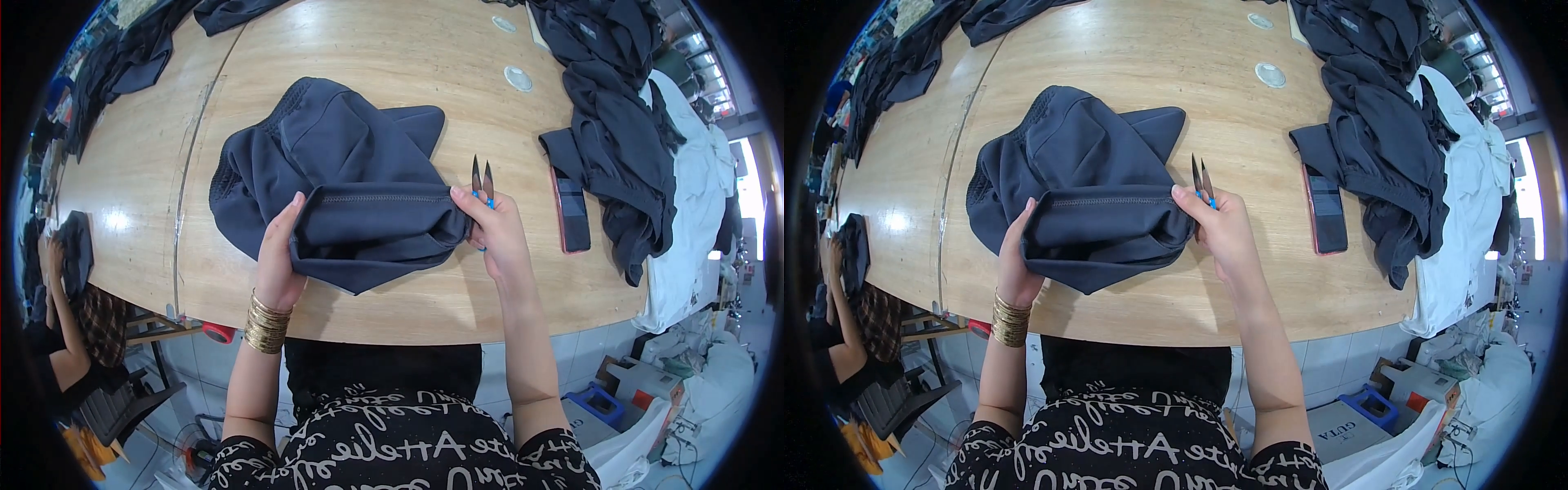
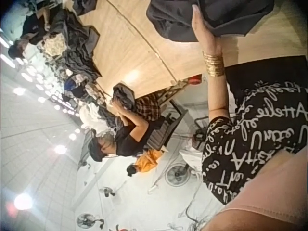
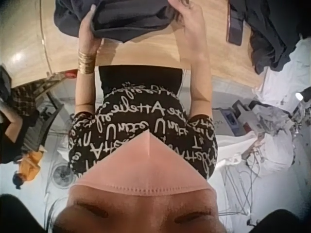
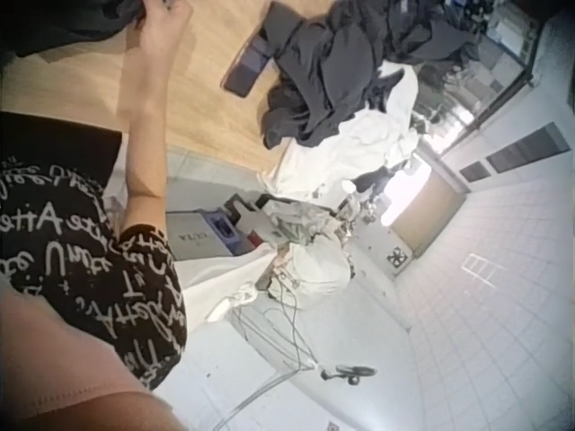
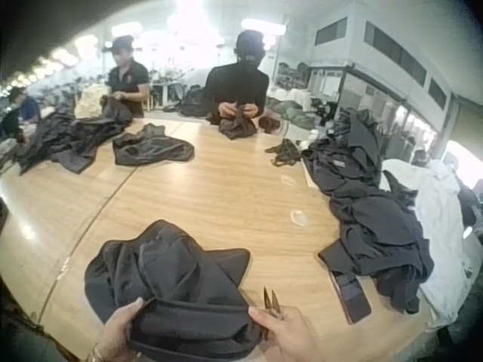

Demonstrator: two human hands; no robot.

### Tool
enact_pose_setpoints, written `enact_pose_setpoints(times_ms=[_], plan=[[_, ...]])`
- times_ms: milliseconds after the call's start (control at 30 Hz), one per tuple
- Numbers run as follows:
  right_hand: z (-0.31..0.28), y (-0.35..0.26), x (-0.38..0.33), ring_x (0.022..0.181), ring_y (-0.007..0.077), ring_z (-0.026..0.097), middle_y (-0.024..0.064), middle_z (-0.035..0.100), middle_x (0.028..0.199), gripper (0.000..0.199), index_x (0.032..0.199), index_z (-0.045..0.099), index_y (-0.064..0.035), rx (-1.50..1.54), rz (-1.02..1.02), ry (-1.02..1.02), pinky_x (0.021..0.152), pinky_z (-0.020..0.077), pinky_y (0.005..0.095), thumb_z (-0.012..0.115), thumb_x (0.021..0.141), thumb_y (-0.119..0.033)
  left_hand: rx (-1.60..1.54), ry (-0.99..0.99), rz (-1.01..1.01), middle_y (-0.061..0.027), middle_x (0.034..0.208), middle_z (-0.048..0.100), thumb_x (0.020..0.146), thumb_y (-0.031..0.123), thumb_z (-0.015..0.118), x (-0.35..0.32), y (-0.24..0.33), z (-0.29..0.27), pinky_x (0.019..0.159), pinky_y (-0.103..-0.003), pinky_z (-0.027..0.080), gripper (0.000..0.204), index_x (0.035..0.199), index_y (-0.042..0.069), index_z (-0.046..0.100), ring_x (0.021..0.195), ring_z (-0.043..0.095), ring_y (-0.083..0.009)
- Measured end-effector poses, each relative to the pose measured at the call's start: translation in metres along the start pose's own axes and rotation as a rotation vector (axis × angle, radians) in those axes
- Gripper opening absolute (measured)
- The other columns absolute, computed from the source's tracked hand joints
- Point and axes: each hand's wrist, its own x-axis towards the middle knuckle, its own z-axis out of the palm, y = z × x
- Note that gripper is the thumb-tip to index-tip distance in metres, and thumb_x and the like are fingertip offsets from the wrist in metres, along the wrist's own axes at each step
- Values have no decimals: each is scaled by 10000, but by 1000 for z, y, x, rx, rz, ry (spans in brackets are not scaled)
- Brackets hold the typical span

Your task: Inspect several pairs of shorts and use thread snips to trim loose threads.

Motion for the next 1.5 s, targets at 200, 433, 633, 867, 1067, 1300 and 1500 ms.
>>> enact_pose_setpoints(times_ms=[200, 433, 633, 867, 1067, 1300, 1500], plan=[[3, -4, -3, 420, -2, 275, -99, 408, 539, 156, 832, 634, -73, 35, -60, -11, 399, 181, 204, 665, 860, -224, 53, -95, 58, -56, 1196, 594, 950, 247, 514, 0, -4, -5, 973, -292, 418, 356, 1220, 17, 552, 1090, 560, -147], [13, -5, -6, 387, 17, 299, -71, 414, 515, 152, 917, 590, -70, 138, -78, -43, 376, 204, 212, 653, 863, -198, 688, -82, 466, 23, 820, 570, 891, 118, 587, -11, -1, 8, 725, -208, 415, 127, 990, 39, 595, 738, 518, -68], [28, -10, -10, 356, 50, 315, -38, 399, 482, 154, 850, 492, -94, 297, -37, -179, 368, 221, 213, 629, 869, -162, 1084, -105, 1052, -133, 1106, 557, 720, 27, 712, -41, -4, 48, 874, -354, 419, 332, 1027, 46, 590, 1018, 511, -287], [33, -20, -16, 353, 50, 323, -43, 406, 500, 180, 842, 449, -113, 368, 51, -176, 356, 233, 213, 613, 881, -176, 1094, -21, 1050, -138, 1183, 519, 728, 51, 712, -31, -3, 52, 938, -363, 376, 420, 1120, 49, 562, 1099, 467, -277], [37, -24, -18, 352, 33, 305, -40, 433, 532, 136, 888, 502, -76, 278, 35, -253, 350, 217, 205, 610, 889, -158, 699, -460, 323, -52, 992, 616, 808, 118, 700, 0, 12, 55, 821, -249, 451, 358, 1107, -18, 556, 906, 562, -114], [42, -19, -23, 406, -7, 353, -54, 467, 584, 331, 1130, 526, -3, 131, -106, -162, 364, 249, 177, 657, 862, -148, 434, -372, 203, 13, 806, 609, 839, 100, 677, 5, 0, 57, 659, -156, 437, 150, 921, 19, 581, 716, 532, -12], [52, -15, -25, 421, 7, 351, -49, 504, 645, 250, 1020, 583, -24, 21, -114, -71, 383, 242, 184, 699, 806, -80, 289, -207, 212, 30, 793, 595, 841, 65, 664, 3, 2, 50, 653, -155, 433, 124, 915, 28, 571, 707, 523, -7]])
